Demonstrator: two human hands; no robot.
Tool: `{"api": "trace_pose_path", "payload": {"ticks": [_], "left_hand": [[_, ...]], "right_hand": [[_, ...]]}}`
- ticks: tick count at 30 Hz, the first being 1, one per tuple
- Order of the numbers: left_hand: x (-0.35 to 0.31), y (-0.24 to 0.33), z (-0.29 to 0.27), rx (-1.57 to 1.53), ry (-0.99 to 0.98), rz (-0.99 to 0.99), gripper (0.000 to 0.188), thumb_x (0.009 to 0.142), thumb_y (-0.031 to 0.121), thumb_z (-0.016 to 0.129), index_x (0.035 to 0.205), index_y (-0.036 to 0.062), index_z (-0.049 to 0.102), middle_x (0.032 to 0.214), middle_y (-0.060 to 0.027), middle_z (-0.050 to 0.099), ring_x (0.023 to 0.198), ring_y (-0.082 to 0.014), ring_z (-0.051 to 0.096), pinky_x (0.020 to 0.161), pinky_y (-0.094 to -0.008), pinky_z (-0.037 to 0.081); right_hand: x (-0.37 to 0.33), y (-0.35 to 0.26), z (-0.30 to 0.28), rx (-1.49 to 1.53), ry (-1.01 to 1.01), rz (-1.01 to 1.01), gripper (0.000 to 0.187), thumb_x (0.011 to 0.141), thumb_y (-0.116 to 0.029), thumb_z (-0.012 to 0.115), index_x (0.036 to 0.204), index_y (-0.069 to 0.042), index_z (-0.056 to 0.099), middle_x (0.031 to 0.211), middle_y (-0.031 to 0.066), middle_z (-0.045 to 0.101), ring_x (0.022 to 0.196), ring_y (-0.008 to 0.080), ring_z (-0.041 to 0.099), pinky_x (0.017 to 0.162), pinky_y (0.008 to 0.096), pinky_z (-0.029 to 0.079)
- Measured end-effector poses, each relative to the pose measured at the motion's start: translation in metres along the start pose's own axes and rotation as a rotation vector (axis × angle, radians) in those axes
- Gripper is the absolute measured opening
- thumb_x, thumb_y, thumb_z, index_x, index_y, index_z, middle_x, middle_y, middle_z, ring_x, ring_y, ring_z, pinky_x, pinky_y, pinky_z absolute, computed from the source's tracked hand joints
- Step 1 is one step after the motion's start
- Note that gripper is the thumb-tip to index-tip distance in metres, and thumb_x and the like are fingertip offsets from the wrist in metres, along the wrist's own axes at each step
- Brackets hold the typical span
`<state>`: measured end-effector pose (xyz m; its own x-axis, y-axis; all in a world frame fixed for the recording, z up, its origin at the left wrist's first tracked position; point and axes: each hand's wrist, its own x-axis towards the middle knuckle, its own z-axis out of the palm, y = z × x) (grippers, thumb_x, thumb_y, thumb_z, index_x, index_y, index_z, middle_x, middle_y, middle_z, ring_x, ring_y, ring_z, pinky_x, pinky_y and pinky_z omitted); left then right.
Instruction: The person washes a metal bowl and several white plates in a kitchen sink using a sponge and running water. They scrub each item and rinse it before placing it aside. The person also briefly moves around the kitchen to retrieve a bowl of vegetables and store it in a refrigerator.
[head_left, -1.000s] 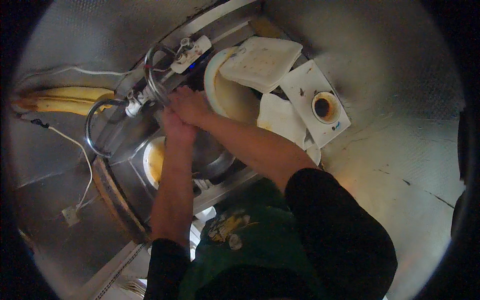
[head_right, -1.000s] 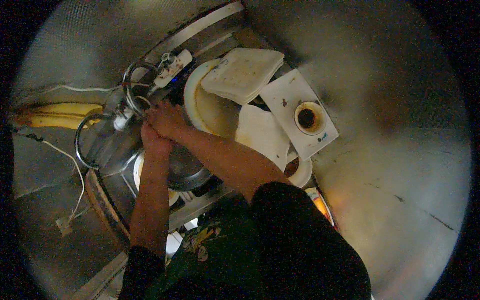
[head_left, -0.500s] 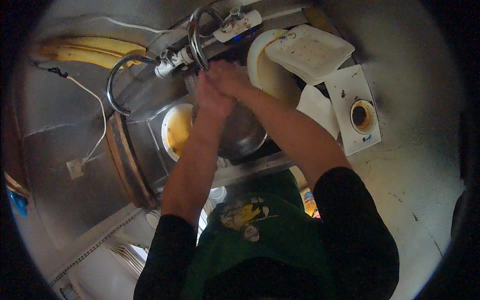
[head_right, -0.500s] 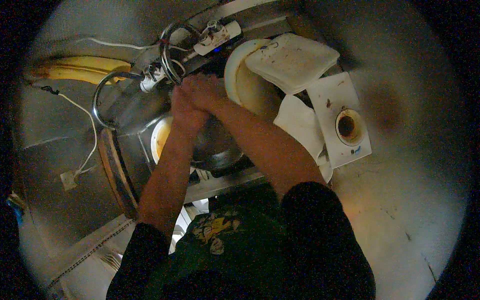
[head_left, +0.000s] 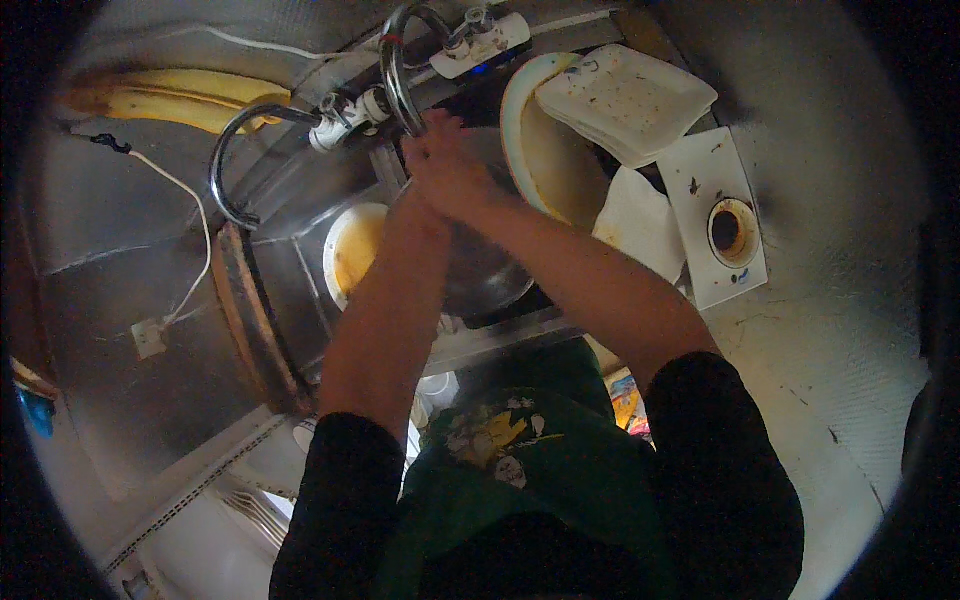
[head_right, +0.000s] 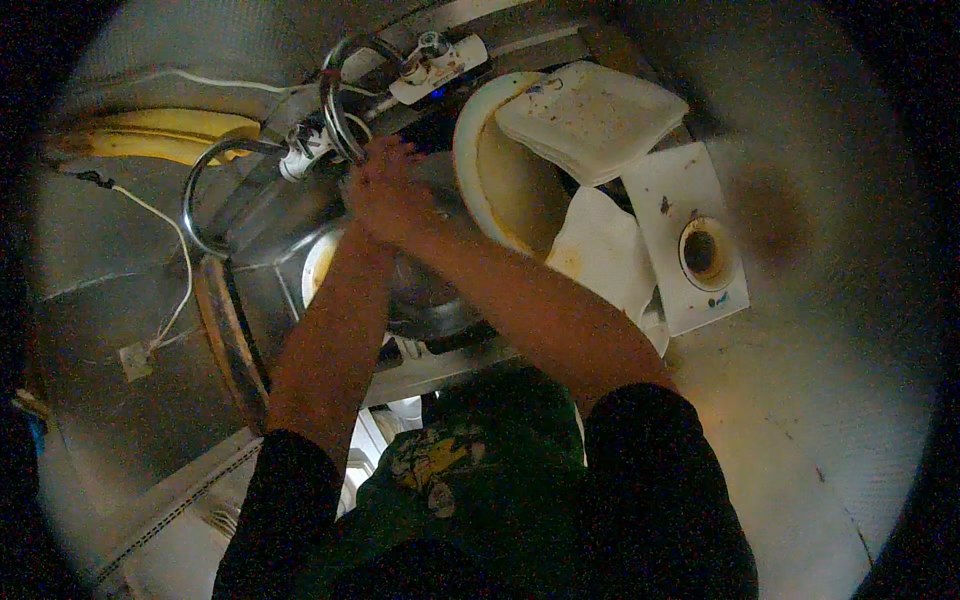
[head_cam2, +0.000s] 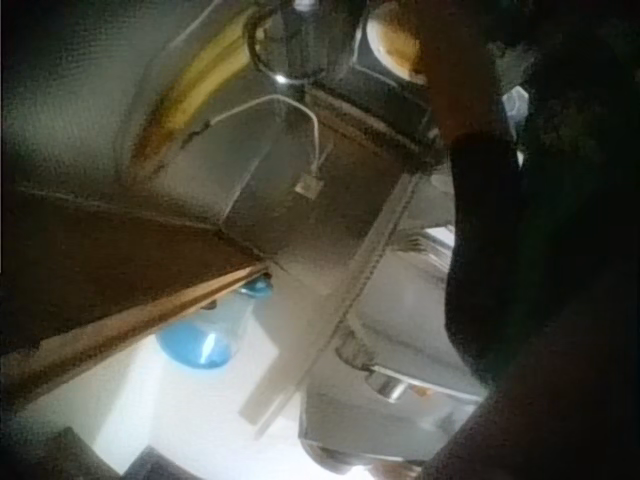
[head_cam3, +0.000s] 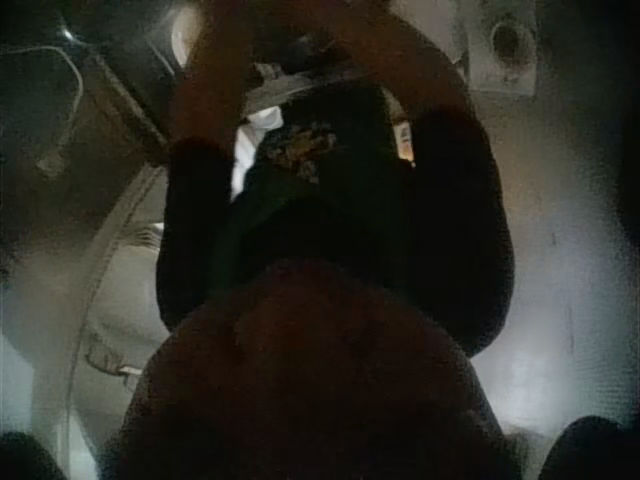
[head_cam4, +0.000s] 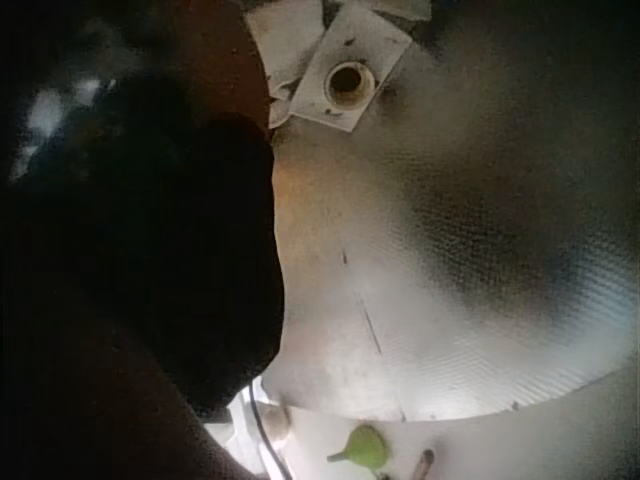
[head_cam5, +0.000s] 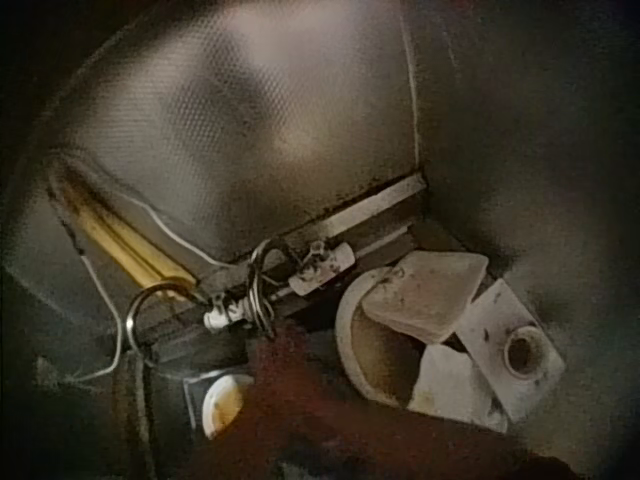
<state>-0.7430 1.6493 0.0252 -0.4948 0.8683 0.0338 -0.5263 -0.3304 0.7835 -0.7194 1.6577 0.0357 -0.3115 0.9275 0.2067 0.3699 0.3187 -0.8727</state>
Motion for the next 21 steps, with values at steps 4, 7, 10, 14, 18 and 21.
{"api": "trace_pose_path", "payload": {"ticks": [4, 7, 10, 14, 18, 21], "left_hand": [[0.029, 0.003, -0.018, -0.119, 0.102, -0.624, 0.038, 0.092, 0.037, 0.04, 0.116, 0.0077, 0.047, 0.12, -0.0139, 0.05, 0.112, -0.0253, 0.047, 0.096, -0.04, 0.037], [0.026, 0.009, -0.048, -0.17, -0.039, -0.651, 0.041, 0.092, 0.038, 0.038, 0.12, 0.0093, 0.044, 0.125, -0.0133, 0.048, 0.117, -0.0248, 0.043, 0.101, -0.0388, 0.032], [0.017, 0.006, -0.068, -0.471, -0.244, -0.646, 0.047, 0.09, 0.042, 0.037, 0.122, 0.0084, 0.043, 0.126, -0.0137, 0.046, 0.12, -0.0249, 0.04, 0.103, -0.0383, 0.028], [0.025, 0.001, -0.059, -0.574, -0.4, -0.692, 0.048, 0.09, 0.042, 0.034, 0.122, 0.0071, 0.043, 0.124, -0.0129, 0.048, 0.117, -0.0242, 0.041, 0.102, -0.0376, 0.028], [0.03, 0.024, -0.061, -0.385, -0.344, -0.688, 0.044, 0.092, 0.038, 0.03, 0.117, 0.0056, 0.047, 0.118, -0.0107, 0.052, 0.11, -0.0227, 0.046, 0.097, -0.037, 0.034], [0.005, 0.061, -0.021, -0.666, -0.187, -0.849, 0.04, 0.092, 0.035, 0.035, 0.109, 0.0052, 0.055, 0.109, -0.0097, 0.058, 0.099, -0.0235, 0.053, 0.088, -0.0356, 0.039]], "right_hand": [[0.013, 0.048, 0.015, -0.056, -0.162, -0.156, 0.038, 0.084, -0.023, 0.045, 0.115, -0.002, 0.05, 0.119, 0.0237, 0.047, 0.107, 0.0446, 0.044, 0.097, 0.0506, 0.031], [-0.003, 0.011, 0.051, -0.393, 0.255, -0.105, 0.04, 0.086, -0.026, 0.041, 0.117, -0.002, 0.049, 0.124, 0.0208, 0.046, 0.108, 0.0446, 0.044, 0.096, 0.0527, 0.03], [0.009, 0.012, 0.0, -0.184, -0.119, -0.042, 0.036, 0.087, -0.024, 0.041, 0.116, -0.006, 0.051, 0.121, 0.0203, 0.048, 0.109, 0.0412, 0.046, 0.092, 0.051, 0.035], [0.006, 0.034, 0.003, -0.267, -0.075, -0.21, 0.035, 0.086, -0.024, 0.042, 0.116, -0.009, 0.052, 0.118, 0.0184, 0.051, 0.112, 0.0373, 0.044, 0.091, 0.0541, 0.035], [-0.005, 0.047, 0.026, -0.441, 0.061, -0.433, 0.035, 0.084, -0.024, 0.045, 0.116, -0.01, 0.052, 0.116, 0.0159, 0.053, 0.114, 0.0346, 0.044, 0.089, 0.0571, 0.035], [0.029, 0.06, -0.044, -0.448, -0.351, -0.542, 0.035, 0.08, -0.023, 0.05, 0.113, -0.013, 0.054, 0.111, 0.0152, 0.055, 0.103, 0.033, 0.052, 0.082, 0.0513, 0.044]]}}
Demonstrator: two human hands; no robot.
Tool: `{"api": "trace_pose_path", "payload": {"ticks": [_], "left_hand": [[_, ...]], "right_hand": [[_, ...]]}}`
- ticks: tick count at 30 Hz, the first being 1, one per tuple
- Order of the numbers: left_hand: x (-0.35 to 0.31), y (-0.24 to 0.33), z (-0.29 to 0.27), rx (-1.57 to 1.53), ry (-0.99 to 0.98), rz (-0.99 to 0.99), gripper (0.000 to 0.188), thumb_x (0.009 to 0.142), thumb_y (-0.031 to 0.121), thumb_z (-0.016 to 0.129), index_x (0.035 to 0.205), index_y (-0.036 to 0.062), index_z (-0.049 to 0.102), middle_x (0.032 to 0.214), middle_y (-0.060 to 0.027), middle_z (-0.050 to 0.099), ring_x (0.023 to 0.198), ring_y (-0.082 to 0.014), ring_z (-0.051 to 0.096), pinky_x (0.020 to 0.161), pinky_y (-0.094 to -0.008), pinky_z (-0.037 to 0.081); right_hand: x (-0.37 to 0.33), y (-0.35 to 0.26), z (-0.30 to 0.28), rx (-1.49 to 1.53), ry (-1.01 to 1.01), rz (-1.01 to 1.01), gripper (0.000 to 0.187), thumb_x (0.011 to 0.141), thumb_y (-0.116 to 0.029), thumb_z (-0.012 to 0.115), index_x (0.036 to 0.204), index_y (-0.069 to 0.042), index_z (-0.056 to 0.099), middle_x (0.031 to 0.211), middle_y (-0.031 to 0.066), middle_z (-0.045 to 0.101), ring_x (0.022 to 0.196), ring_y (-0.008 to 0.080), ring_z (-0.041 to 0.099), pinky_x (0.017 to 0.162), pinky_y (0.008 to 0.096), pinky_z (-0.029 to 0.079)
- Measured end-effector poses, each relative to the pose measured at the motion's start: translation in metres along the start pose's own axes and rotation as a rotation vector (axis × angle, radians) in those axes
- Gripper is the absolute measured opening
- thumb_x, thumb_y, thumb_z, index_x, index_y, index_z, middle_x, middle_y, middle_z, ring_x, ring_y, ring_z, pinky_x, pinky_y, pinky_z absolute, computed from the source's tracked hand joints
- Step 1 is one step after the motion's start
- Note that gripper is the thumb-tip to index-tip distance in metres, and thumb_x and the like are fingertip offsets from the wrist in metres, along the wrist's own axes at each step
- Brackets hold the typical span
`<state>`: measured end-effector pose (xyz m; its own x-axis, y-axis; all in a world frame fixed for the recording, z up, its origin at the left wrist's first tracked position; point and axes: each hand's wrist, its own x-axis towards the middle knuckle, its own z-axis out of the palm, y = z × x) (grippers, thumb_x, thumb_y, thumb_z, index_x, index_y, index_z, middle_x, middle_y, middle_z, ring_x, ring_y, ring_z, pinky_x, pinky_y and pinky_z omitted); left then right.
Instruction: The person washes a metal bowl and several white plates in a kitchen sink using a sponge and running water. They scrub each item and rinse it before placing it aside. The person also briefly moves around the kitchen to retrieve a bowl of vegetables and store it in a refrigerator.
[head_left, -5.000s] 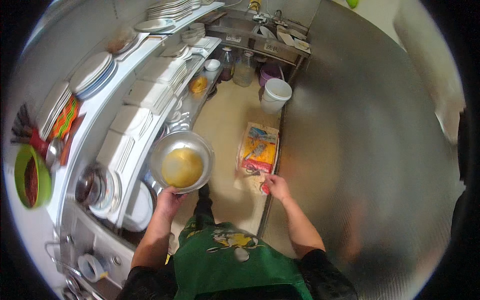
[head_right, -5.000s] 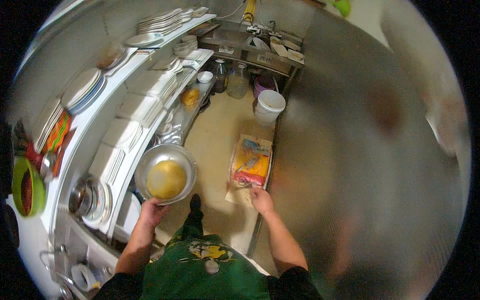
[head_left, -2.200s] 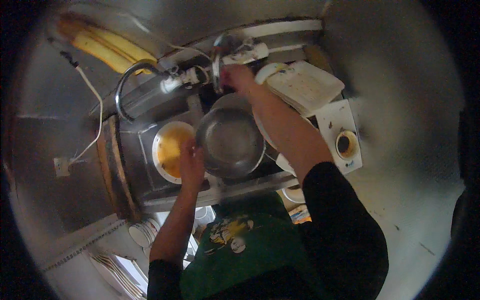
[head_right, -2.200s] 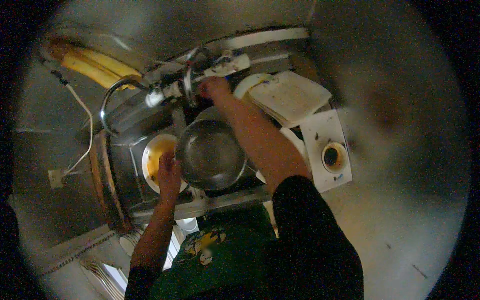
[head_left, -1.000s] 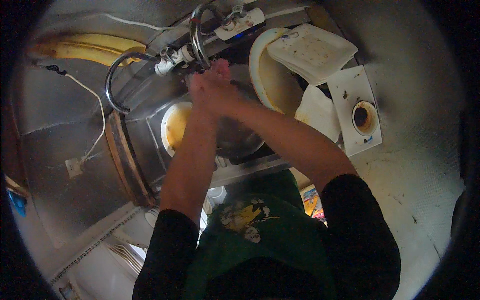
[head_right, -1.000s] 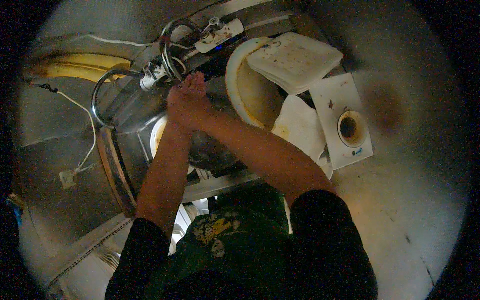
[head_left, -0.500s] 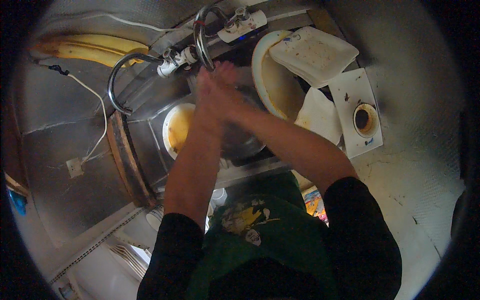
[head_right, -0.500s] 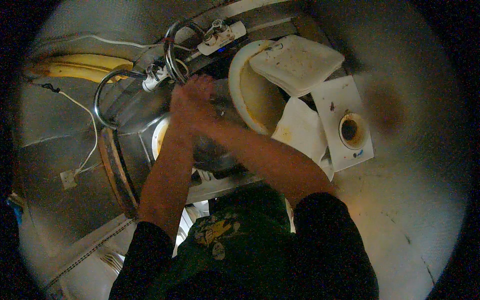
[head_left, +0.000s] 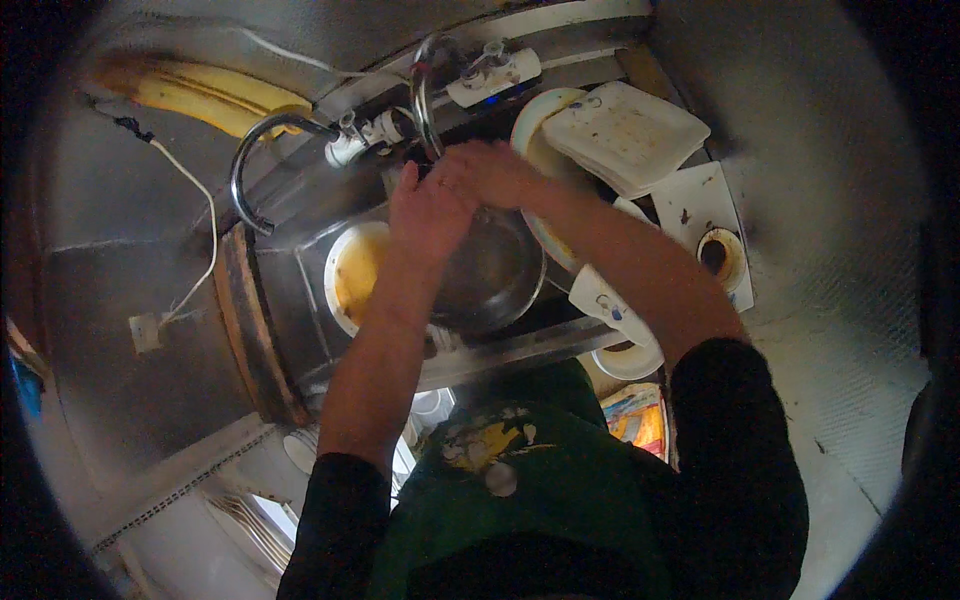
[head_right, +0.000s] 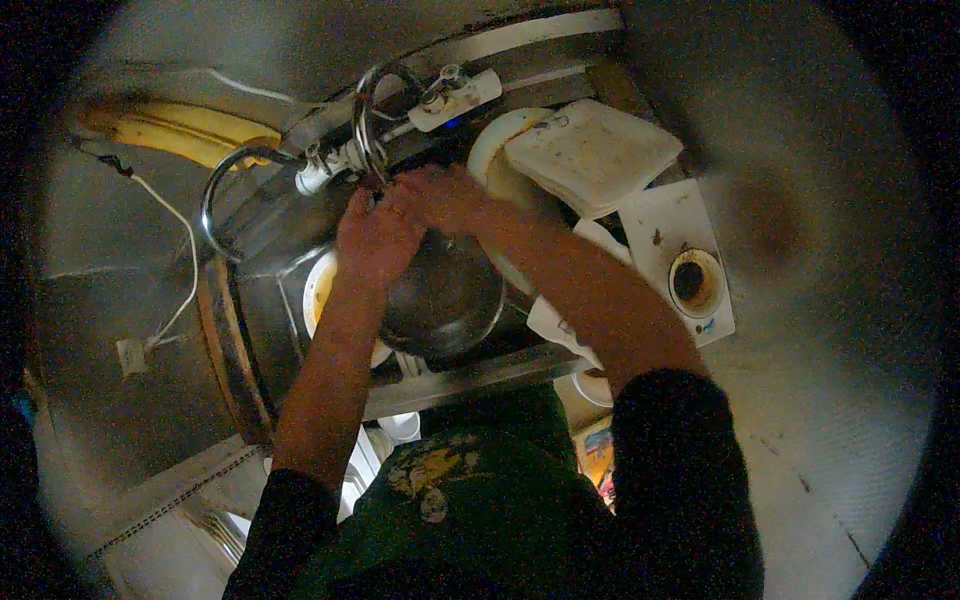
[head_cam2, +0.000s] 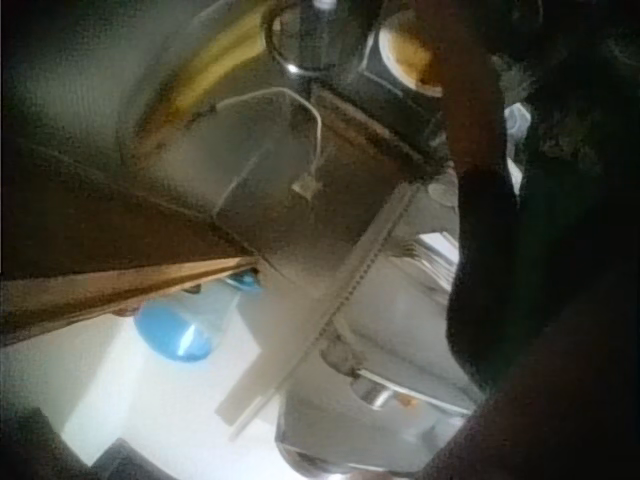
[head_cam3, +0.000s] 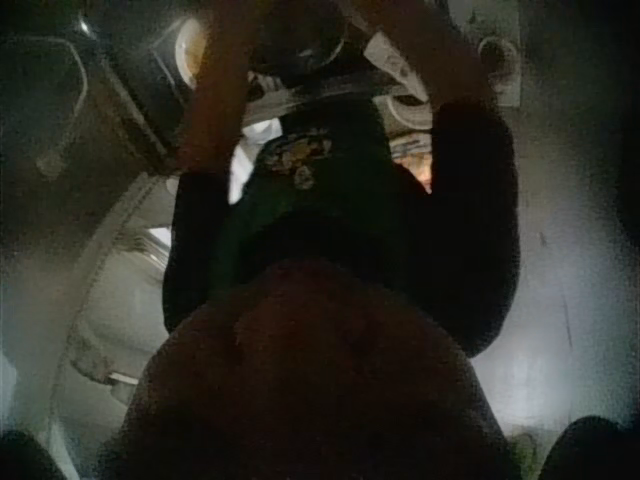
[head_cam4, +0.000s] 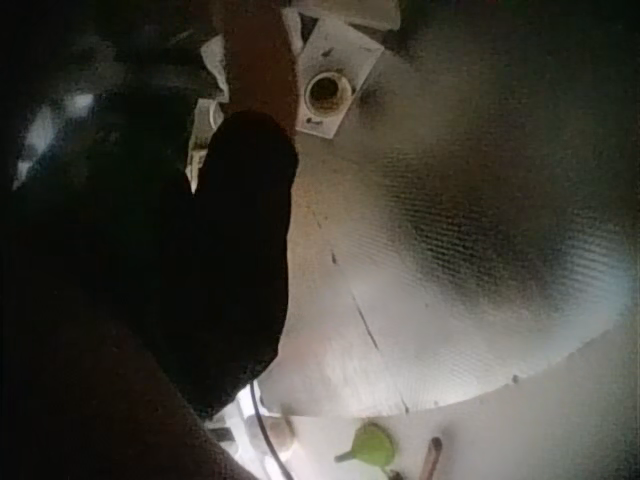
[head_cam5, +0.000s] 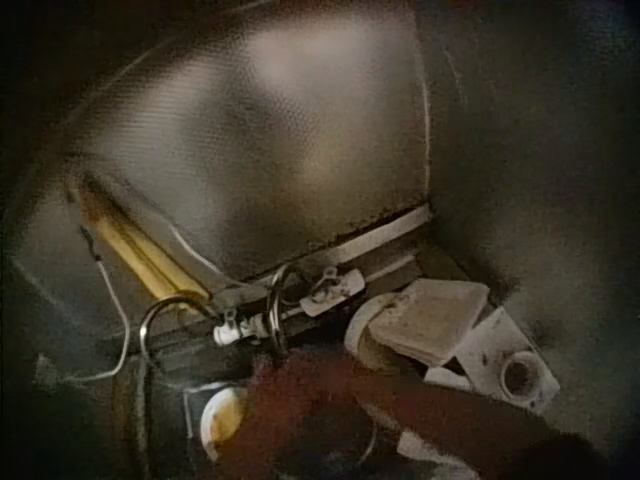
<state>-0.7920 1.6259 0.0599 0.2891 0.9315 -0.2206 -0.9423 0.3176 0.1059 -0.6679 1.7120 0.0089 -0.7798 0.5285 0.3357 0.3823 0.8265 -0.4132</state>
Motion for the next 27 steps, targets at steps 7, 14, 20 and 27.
{"api": "trace_pose_path", "payload": {"ticks": [7, 14, 20, 27], "left_hand": [[-0.057, 0.037, 0.012, 2.114, 0.947, 0.43, 0.031, 0.091, 0.029, 0.045, 0.097, 0.0012, 0.057, 0.098, -0.0132, 0.061, 0.088, -0.0261, 0.057, 0.074, -0.0346, 0.043], [-0.14, 0.028, -0.113, 1.842, 1.144, 0.089, 0.039, 0.08, 0.033, 0.057, 0.101, -0.0005, 0.055, 0.094, -0.0157, 0.061, 0.084, -0.0282, 0.058, 0.07, -0.0371, 0.045], [-0.165, 0.004, -0.106, 1.137, 0.844, -0.253, 0.027, 0.072, 0.015, 0.06, 0.094, 0.0001, 0.056, 0.084, -0.0106, 0.061, 0.072, -0.0239, 0.06, 0.061, -0.0326, 0.05], [-0.139, 0.008, -0.107, 0.459, 0.847, 0.094, 0.022, 0.074, 0.003, 0.055, 0.095, -0.0017, 0.054, 0.089, -0.0116, 0.058, 0.082, -0.0231, 0.059, 0.074, -0.036, 0.052]], "right_hand": [[0.056, 0.056, -0.078, -0.158, 0.093, 0.415, 0.04, 0.078, -0.021, 0.057, 0.115, -0.005, 0.053, 0.116, 0.0174, 0.052, 0.103, 0.0336, 0.053, 0.081, 0.0455, 0.047], [0.092, 0.103, -0.046, -0.133, -0.235, 0.5, 0.047, 0.086, -0.034, 0.054, 0.123, -0.005, 0.049, 0.079, 0.0208, 0.058, 0.077, 0.0291, 0.055, 0.086, 0.0465, 0.043], [0.097, 0.113, -0.036, -0.304, -0.265, 0.405, 0.046, 0.087, -0.046, 0.049, 0.094, -0.003, 0.064, 0.086, 0.0189, 0.058, 0.083, 0.0308, 0.055, 0.085, 0.0469, 0.043], [0.111, 0.073, -0.065, -0.187, -0.402, 0.637, 0.052, 0.089, -0.05, 0.042, 0.075, -0.004, 0.06, 0.064, 0.0116, 0.052, 0.068, 0.0267, 0.054, 0.077, 0.047, 0.044]]}}
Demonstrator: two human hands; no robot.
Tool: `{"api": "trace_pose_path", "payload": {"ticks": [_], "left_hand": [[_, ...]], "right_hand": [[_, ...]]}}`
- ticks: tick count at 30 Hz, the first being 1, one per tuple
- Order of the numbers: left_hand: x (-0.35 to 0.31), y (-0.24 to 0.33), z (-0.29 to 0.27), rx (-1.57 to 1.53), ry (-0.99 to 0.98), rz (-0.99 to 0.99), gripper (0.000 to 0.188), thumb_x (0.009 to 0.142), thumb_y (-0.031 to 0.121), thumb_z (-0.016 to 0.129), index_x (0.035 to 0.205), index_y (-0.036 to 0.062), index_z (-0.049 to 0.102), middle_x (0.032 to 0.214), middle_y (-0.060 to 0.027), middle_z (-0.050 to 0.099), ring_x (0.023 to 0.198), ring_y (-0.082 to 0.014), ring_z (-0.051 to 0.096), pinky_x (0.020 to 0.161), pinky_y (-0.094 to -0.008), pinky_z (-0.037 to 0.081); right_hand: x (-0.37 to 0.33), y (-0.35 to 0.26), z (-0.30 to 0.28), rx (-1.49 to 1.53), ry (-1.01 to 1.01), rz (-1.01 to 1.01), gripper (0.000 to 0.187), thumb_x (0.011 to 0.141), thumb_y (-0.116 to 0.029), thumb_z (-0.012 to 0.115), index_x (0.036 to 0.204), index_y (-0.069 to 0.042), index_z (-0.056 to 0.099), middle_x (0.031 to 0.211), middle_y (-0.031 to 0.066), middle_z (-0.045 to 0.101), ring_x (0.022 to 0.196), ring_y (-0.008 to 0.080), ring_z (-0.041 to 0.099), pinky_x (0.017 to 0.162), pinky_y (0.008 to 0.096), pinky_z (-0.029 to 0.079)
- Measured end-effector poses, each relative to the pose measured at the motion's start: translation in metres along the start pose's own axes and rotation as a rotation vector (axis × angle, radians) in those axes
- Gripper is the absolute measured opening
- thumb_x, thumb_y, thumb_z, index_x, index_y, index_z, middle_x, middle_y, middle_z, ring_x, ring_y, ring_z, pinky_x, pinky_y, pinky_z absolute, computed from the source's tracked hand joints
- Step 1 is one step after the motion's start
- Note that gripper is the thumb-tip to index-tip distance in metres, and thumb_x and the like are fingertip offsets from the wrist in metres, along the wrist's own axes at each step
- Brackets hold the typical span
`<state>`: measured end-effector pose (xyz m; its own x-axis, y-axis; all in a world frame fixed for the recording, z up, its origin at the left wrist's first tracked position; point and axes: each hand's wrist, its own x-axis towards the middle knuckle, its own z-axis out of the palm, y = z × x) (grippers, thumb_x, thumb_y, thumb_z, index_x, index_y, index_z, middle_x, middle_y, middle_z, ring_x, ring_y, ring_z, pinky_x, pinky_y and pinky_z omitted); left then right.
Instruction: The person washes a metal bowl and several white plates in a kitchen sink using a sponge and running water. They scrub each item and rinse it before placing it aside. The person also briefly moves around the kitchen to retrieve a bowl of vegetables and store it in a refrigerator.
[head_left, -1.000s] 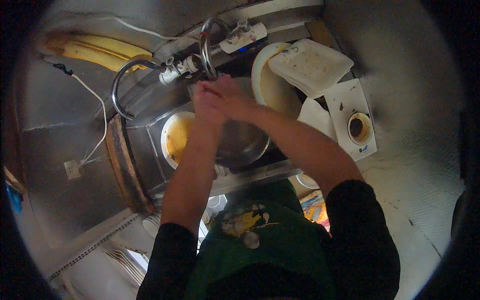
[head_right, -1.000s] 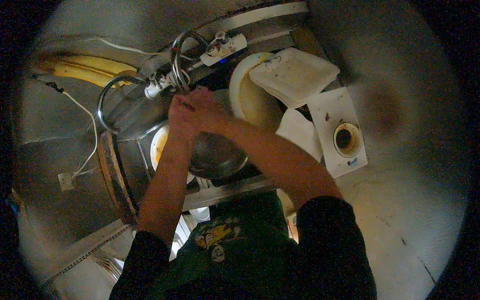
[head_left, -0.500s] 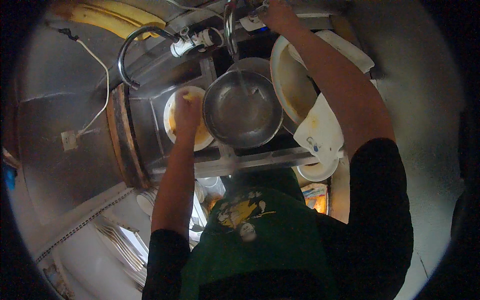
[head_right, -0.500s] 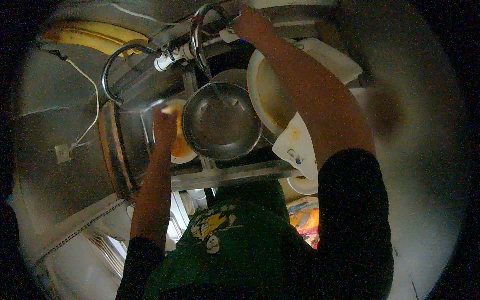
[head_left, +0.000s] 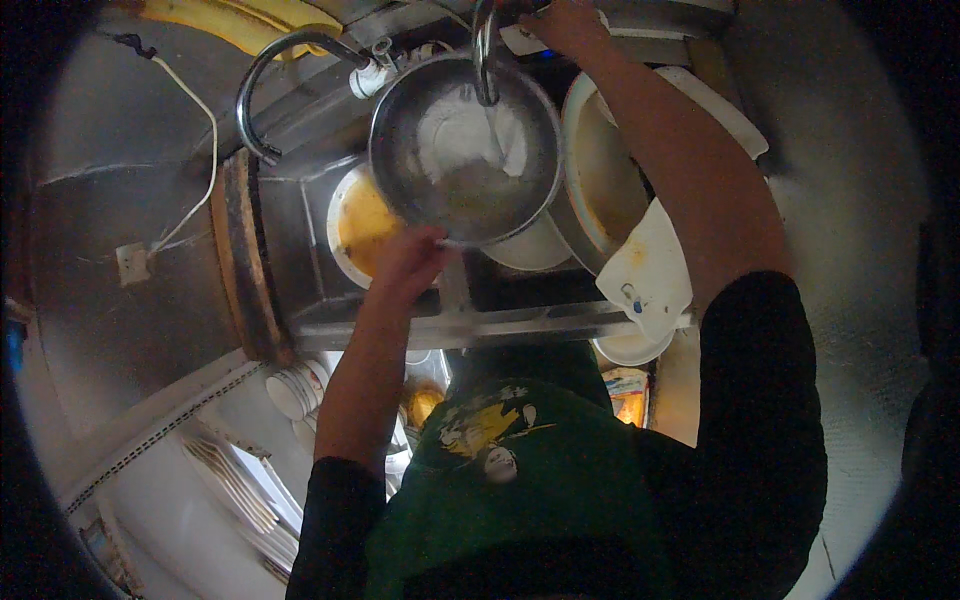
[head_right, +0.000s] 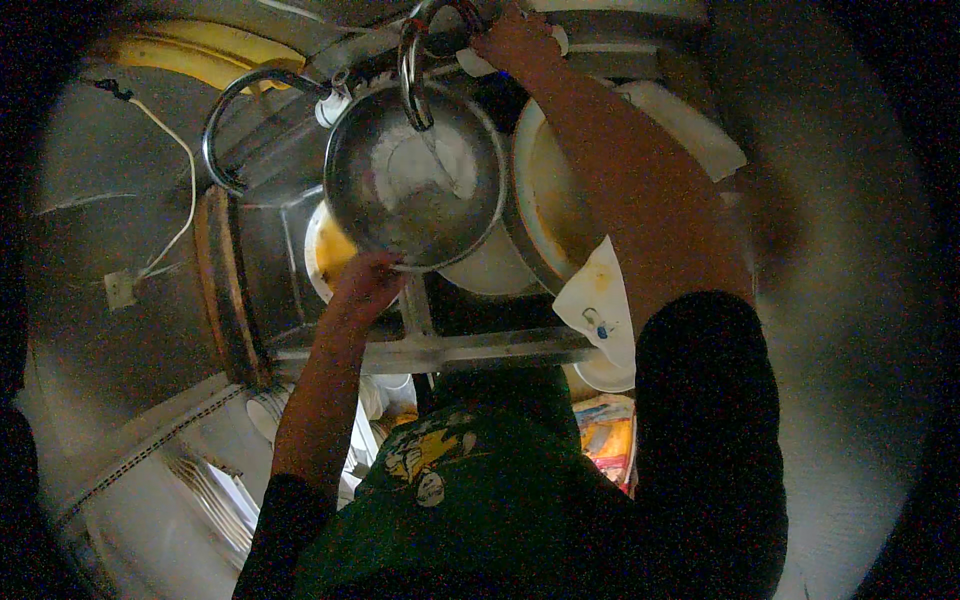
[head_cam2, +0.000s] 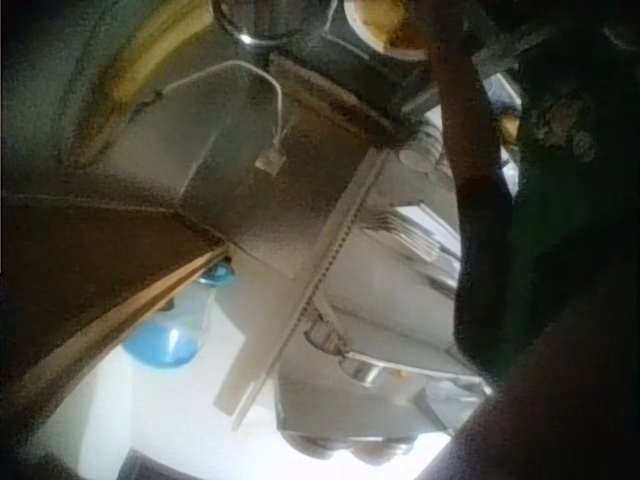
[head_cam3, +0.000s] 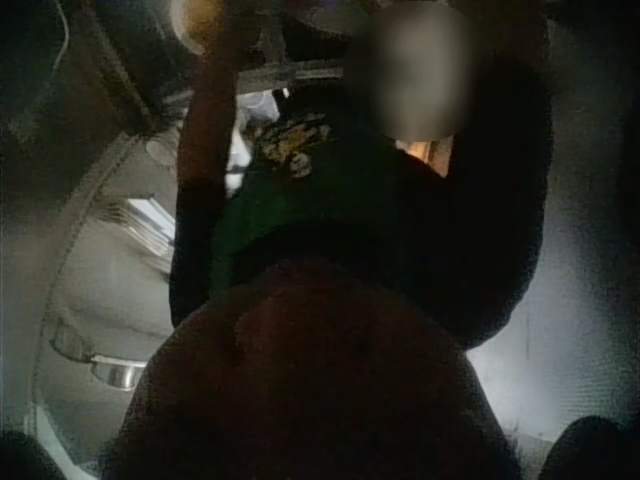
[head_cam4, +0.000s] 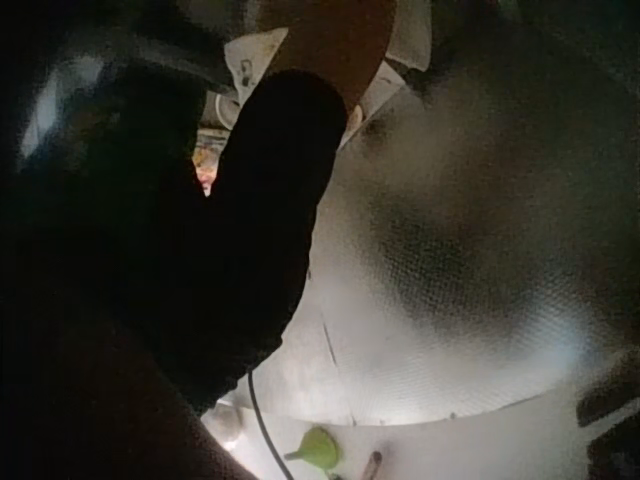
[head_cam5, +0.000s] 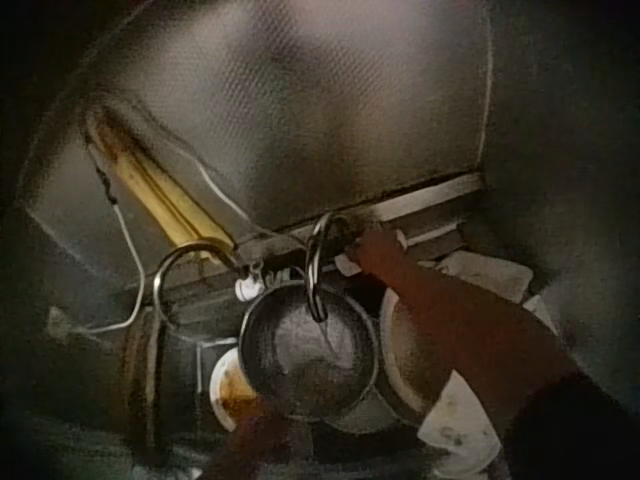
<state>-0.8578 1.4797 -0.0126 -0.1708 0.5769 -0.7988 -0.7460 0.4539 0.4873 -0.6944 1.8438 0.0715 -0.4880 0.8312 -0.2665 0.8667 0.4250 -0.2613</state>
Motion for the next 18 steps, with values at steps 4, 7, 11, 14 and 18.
{"api": "trace_pose_path", "payload": {"ticks": [4, 7, 11, 14, 18], "left_hand": [[0.014, 0.006, 0.062, -0.103, -0.148, -0.002, 0.026, 0.077, 0.002, 0.054, 0.102, -0.0021, 0.051, 0.098, -0.012, 0.056, 0.089, -0.0248, 0.057, 0.081, -0.035, 0.05], [0.032, 0.005, 0.056, -0.031, -0.211, 0.009, 0.028, 0.081, 0.003, 0.052, 0.108, -0.0022, 0.049, 0.103, -0.0124, 0.055, 0.094, -0.0257, 0.055, 0.084, -0.0351, 0.049], [0.035, 0.008, 0.075, -0.134, -0.209, 0.084, 0.03, 0.087, 0.008, 0.049, 0.116, -0.001, 0.045, 0.112, -0.0135, 0.053, 0.104, -0.0265, 0.052, 0.09, -0.0366, 0.046], [0.031, 0.003, 0.091, -0.208, -0.184, 0.11, 0.033, 0.087, 0.005, 0.05, 0.119, -0.0001, 0.045, 0.112, -0.0123, 0.053, 0.101, -0.0218, 0.052, 0.091, -0.0307, 0.044], [0.034, 0.006, 0.091, -0.184, -0.114, 0.076, 0.034, 0.089, 0.01, 0.049, 0.12, -0.0003, 0.042, 0.116, -0.0154, 0.051, 0.106, -0.0274, 0.052, 0.09, -0.0375, 0.048]], "right_hand": [[0.004, 0.006, -0.006, -0.224, -0.113, -0.049, 0.048, 0.09, -0.045, 0.044, 0.085, -0.002, 0.063, 0.087, 0.016, 0.058, 0.083, 0.0283, 0.056, 0.081, 0.0481, 0.043], [0.012, 0.017, 0.003, -0.693, -0.089, -0.329, 0.052, 0.09, -0.044, 0.045, 0.113, 0.002, 0.055, 0.125, 0.0219, 0.044, 0.107, 0.034, 0.047, 0.091, 0.0489, 0.039], [0.004, 0.002, -0.004, -0.158, -0.044, 0.043, 0.07, 0.089, -0.047, 0.045, 0.134, 0.003, 0.027, 0.142, 0.0214, 0.022, 0.121, 0.0384, 0.035, 0.098, 0.0496, 0.033], [-0.003, 0.003, -0.007, 0.011, 0.003, 0.024, 0.079, 0.087, -0.05, 0.046, 0.137, 0.005, 0.018, 0.139, 0.0218, 0.027, 0.119, 0.0385, 0.037, 0.097, 0.0508, 0.034], [0.005, 0.008, -0.001, -0.037, 0.01, -0.007, 0.083, 0.085, -0.051, 0.049, 0.138, 0.004, 0.015, 0.135, 0.023, 0.033, 0.117, 0.0382, 0.039, 0.093, 0.0506, 0.037]]}}
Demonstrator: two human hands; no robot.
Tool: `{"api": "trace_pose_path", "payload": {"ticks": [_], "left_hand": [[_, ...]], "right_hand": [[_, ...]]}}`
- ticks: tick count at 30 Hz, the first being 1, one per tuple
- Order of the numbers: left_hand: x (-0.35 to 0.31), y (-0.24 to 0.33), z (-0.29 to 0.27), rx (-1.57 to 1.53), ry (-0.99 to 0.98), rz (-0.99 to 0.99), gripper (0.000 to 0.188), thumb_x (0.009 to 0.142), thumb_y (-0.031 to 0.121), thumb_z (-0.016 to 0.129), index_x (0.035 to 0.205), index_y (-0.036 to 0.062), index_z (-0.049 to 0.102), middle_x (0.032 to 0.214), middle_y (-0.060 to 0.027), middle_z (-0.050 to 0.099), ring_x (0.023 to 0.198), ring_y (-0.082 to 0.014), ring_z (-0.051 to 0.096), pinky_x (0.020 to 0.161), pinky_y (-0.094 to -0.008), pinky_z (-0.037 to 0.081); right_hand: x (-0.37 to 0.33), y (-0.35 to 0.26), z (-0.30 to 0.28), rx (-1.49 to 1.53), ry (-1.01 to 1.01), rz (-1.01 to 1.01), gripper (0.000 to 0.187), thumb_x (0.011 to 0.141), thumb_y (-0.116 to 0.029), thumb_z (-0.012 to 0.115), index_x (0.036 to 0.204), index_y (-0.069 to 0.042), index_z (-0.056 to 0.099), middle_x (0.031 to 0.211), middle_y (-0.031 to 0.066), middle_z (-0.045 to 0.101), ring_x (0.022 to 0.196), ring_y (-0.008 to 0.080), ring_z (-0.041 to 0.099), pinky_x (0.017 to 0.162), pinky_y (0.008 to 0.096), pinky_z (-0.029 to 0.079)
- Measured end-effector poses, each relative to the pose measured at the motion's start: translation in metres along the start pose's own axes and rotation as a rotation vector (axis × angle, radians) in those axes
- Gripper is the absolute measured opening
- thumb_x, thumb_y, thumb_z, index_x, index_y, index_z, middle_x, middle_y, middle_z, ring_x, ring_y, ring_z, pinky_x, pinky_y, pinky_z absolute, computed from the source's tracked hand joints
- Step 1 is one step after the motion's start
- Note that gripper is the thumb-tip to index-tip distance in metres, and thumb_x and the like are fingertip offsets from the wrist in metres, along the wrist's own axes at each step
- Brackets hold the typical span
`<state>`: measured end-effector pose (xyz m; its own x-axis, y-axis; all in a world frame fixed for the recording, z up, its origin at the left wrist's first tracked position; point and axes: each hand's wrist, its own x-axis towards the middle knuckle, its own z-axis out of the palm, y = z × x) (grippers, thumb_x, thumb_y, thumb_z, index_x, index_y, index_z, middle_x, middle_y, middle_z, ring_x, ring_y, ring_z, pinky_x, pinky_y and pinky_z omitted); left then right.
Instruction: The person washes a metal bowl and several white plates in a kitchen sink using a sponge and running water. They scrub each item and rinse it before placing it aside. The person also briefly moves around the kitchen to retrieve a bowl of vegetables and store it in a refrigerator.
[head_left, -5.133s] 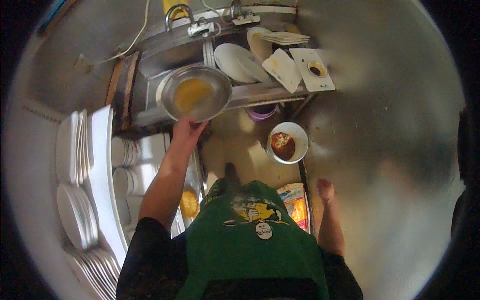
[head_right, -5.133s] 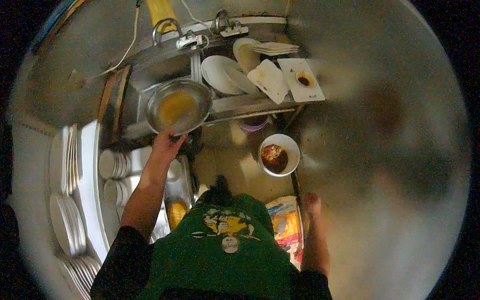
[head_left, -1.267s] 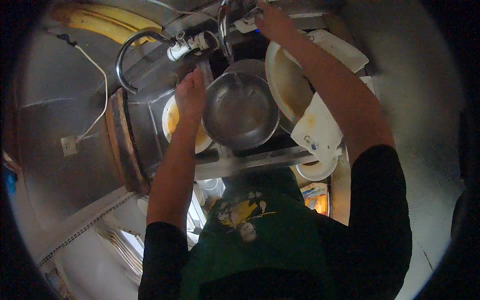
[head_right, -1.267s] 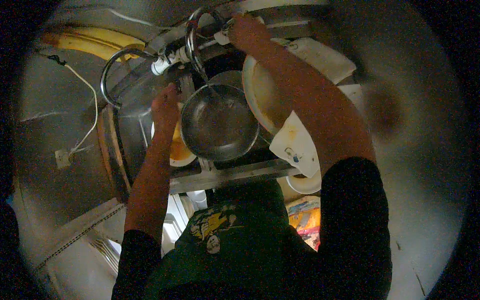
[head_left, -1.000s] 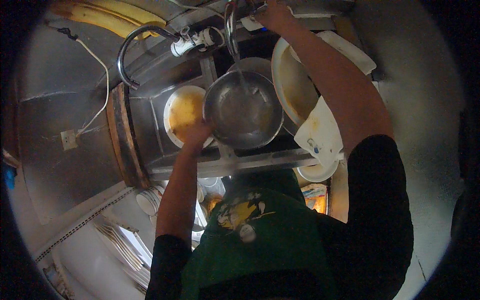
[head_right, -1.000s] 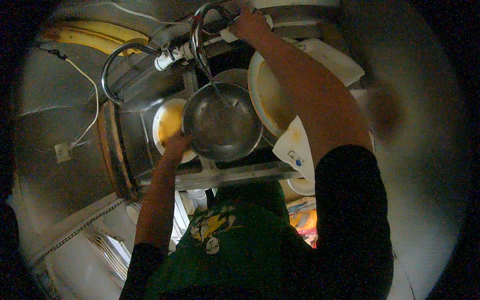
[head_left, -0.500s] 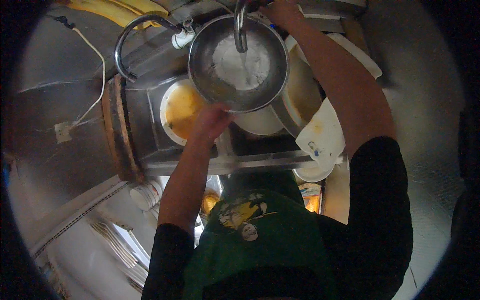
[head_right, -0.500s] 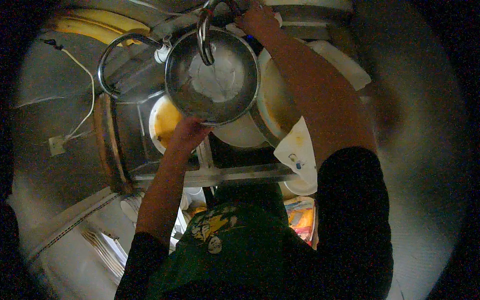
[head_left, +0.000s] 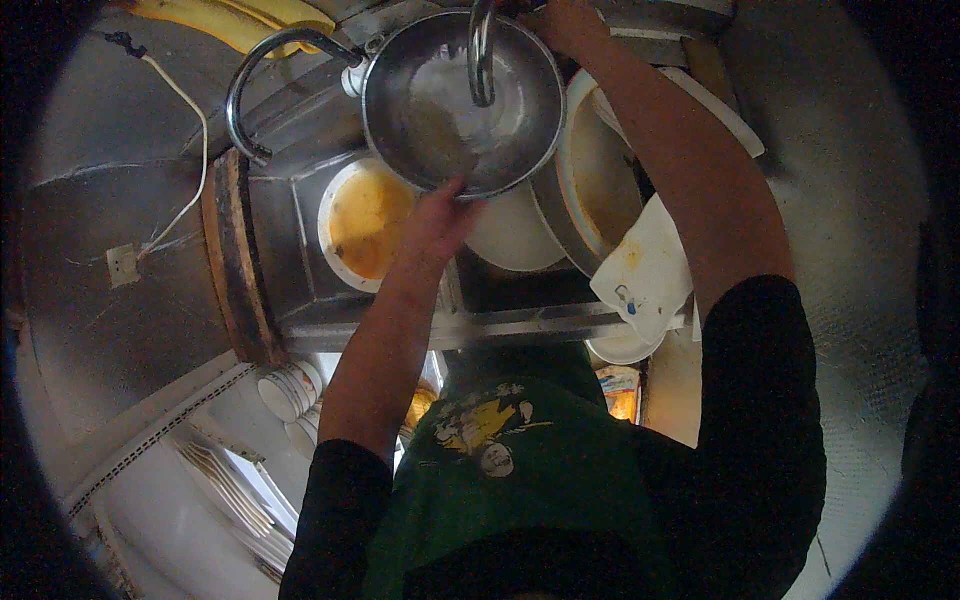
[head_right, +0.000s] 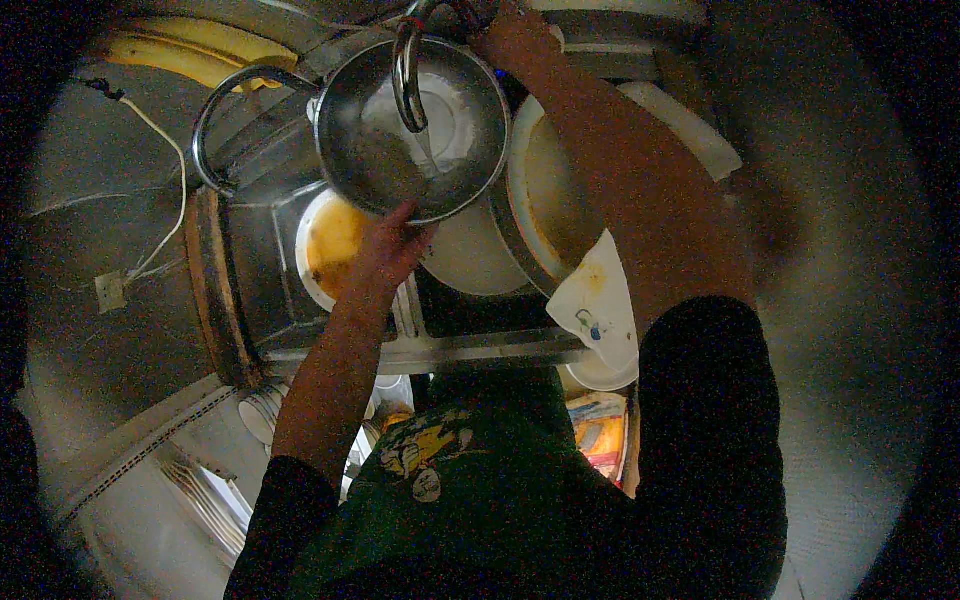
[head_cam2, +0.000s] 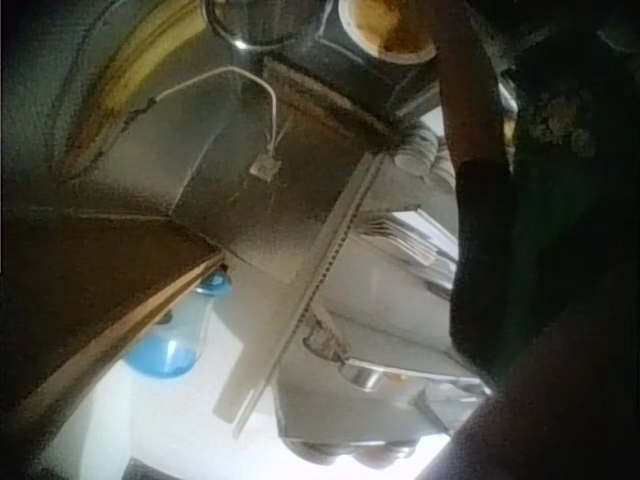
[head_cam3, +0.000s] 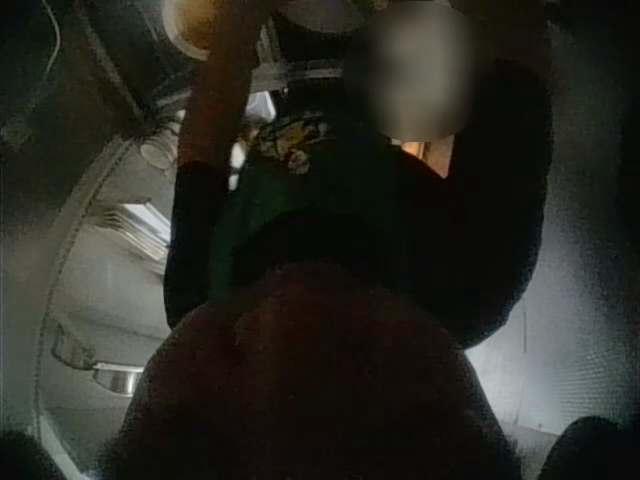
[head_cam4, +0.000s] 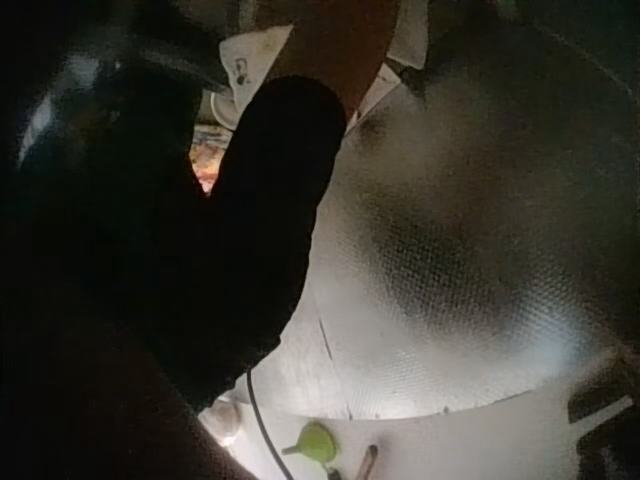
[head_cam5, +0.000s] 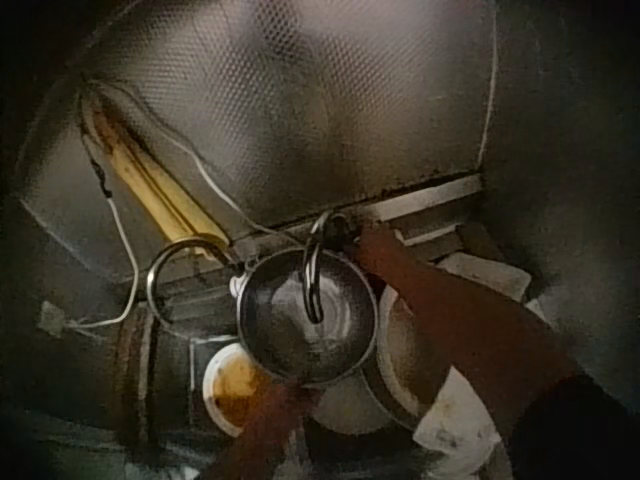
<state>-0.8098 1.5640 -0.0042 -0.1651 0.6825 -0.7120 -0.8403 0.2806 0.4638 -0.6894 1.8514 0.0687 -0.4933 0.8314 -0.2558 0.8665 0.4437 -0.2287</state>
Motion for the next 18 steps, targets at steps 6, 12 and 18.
{"api": "trace_pose_path", "payload": {"ticks": [6, 12, 18], "left_hand": [[-0.015, 0.015, 0.012, 0.052, 0.133, 0.147, 0.04, 0.083, 0.003, 0.049, 0.123, 0.0014, 0.04, 0.114, -0.0154, 0.052, 0.103, -0.0281, 0.054, 0.086, -0.0347, 0.05], [-0.04, 0.028, -0.001, 0.97, 0.433, 0.864, 0.058, 0.081, 0.003, 0.051, 0.133, 0.0061, 0.026, 0.124, -0.017, 0.044, 0.112, -0.0295, 0.047, 0.094, -0.0357, 0.04], [-0.054, 0.047, -0.038, 1.05, 0.349, 1.274, 0.049, 0.08, 0.0, 0.052, 0.127, 0.0014, 0.036, 0.122, -0.0166, 0.047, 0.116, -0.0257, 0.044, 0.099, -0.0365, 0.032]], "right_hand": [[-0.009, -0.011, -0.011, 0.02, -0.062, 0.082, 0.082, 0.084, -0.043, 0.055, 0.138, 0.005, 0.014, 0.13, 0.0247, 0.039, 0.115, 0.0365, 0.042, 0.09, 0.0488, 0.041], [-0.005, 0.004, 0.013, 0.221, 0.118, -0.012, 0.072, 0.086, -0.03, 0.054, 0.139, -0.001, 0.015, 0.133, 0.0231, 0.034, 0.117, 0.0361, 0.04, 0.091, 0.0485, 0.039], [-0.026, 0.04, 0.013, 0.068, 0.476, -0.314, 0.065, 0.087, -0.009, 0.051, 0.141, -0.007, 0.015, 0.138, 0.0223, 0.028, 0.119, 0.0395, 0.037, 0.092, 0.0493, 0.037]]}}
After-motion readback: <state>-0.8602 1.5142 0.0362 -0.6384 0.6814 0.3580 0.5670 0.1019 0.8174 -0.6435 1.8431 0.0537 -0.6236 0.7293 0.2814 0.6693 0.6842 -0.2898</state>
